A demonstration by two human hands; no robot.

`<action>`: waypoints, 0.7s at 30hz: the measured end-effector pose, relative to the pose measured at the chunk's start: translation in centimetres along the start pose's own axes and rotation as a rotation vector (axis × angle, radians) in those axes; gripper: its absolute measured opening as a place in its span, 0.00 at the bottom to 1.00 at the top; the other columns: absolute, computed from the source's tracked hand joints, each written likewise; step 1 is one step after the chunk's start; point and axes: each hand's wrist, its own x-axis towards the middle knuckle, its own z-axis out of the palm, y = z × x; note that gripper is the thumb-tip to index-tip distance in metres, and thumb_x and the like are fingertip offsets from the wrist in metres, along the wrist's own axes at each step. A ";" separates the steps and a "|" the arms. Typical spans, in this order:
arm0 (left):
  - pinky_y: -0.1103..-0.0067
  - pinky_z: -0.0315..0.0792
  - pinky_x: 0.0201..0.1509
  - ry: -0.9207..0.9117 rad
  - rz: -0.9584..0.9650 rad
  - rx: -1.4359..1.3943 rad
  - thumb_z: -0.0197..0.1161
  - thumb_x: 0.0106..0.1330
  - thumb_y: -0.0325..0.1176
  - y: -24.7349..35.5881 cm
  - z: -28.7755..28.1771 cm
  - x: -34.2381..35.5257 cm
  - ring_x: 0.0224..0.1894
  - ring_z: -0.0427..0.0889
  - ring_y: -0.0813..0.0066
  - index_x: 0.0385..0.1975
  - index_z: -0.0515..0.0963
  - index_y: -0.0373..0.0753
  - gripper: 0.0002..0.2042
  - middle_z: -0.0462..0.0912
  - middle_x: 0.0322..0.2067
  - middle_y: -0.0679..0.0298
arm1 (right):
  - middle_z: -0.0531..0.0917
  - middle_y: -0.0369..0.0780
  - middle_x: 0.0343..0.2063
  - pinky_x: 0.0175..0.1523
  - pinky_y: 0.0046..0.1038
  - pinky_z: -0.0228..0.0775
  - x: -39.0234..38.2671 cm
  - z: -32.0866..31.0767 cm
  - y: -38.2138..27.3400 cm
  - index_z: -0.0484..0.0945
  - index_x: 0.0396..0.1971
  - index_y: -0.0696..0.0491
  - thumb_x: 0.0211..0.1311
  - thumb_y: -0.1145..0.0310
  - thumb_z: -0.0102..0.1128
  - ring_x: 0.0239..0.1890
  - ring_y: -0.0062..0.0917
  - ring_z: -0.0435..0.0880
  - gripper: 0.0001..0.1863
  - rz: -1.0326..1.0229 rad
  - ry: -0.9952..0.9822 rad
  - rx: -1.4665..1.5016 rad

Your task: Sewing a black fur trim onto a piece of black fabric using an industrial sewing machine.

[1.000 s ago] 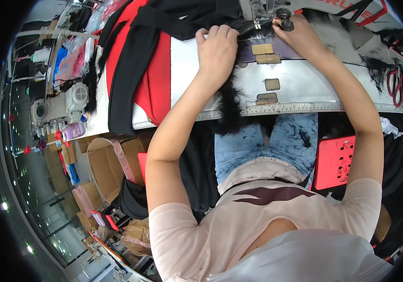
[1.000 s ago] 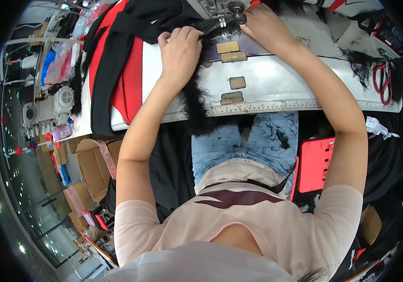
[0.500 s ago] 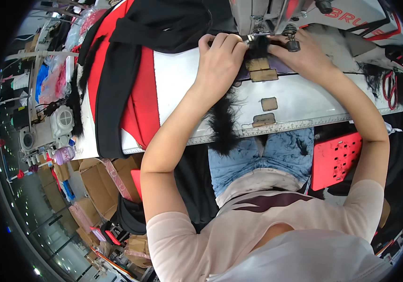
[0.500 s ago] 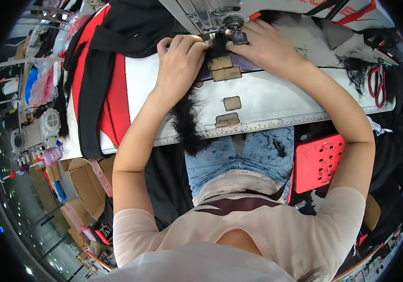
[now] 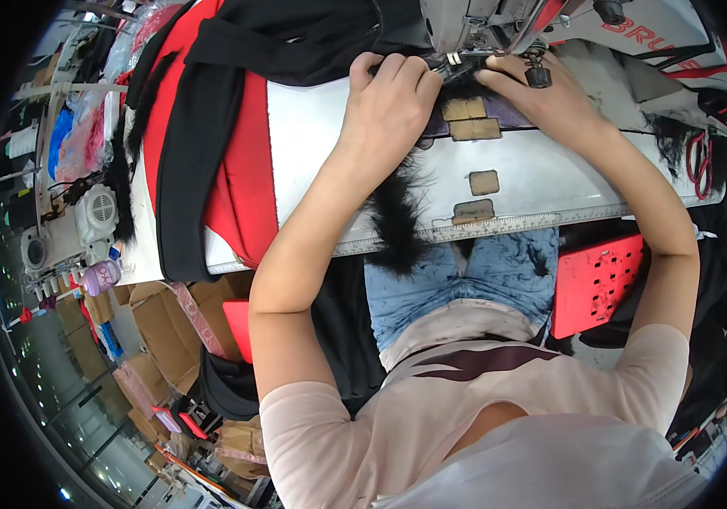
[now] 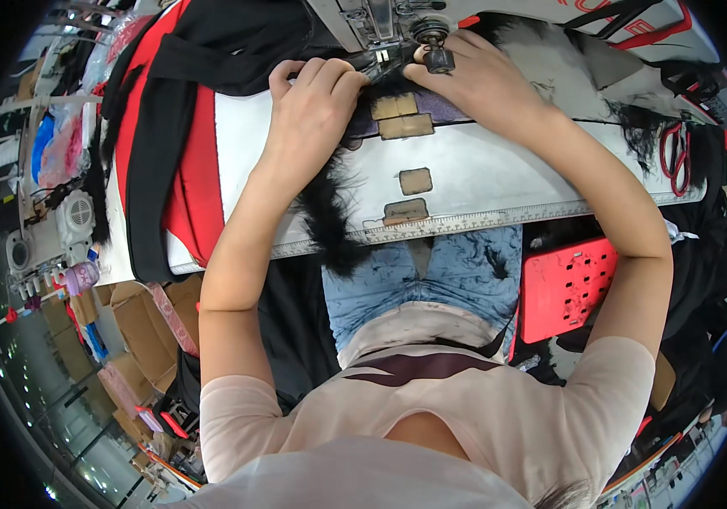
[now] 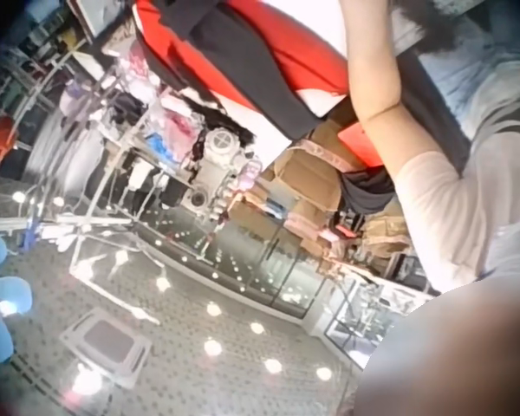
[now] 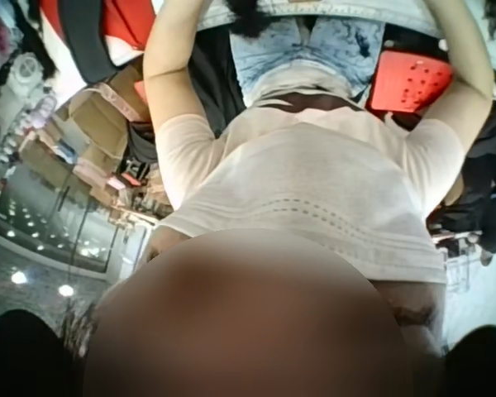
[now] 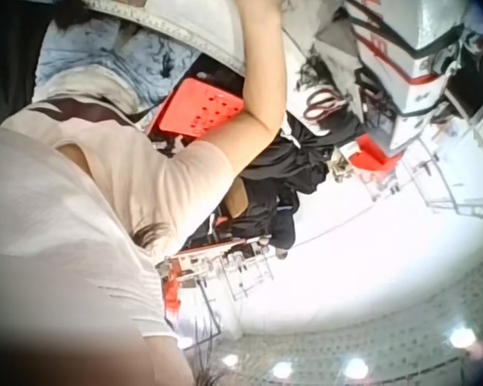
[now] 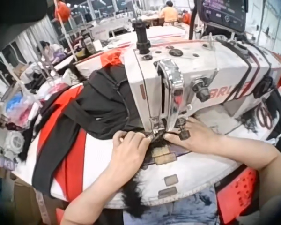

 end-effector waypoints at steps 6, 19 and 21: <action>0.68 0.61 0.56 0.002 -0.015 -0.004 0.59 0.54 0.27 -0.2 0.1 -0.2 0.40 0.75 0.74 0.32 0.76 0.43 0.07 0.74 0.32 0.70 | 0.79 0.40 0.53 0.55 0.33 0.72 0.9 -0.6 0.6 0.75 0.56 0.40 0.56 0.77 0.53 0.51 0.38 0.80 0.27 -0.072 -0.041 -0.021; 0.67 0.61 0.58 -0.017 -0.027 0.003 0.58 0.56 0.28 -0.3 0.1 -0.1 0.40 0.76 0.75 0.33 0.76 0.43 0.06 0.73 0.31 0.69 | 0.82 0.35 0.47 0.45 0.31 0.74 1.6 0.2 -0.5 0.80 0.43 0.46 0.58 0.66 0.63 0.41 0.34 0.83 0.12 0.017 0.097 0.226; 0.69 0.62 0.56 0.006 -0.033 0.038 0.58 0.55 0.28 -0.2 0.0 -0.1 0.40 0.76 0.75 0.33 0.76 0.43 0.06 0.73 0.32 0.69 | 0.82 0.35 0.46 0.43 0.30 0.74 1.7 0.4 -1.1 0.80 0.41 0.46 0.58 0.66 0.63 0.40 0.33 0.83 0.11 0.078 0.123 0.209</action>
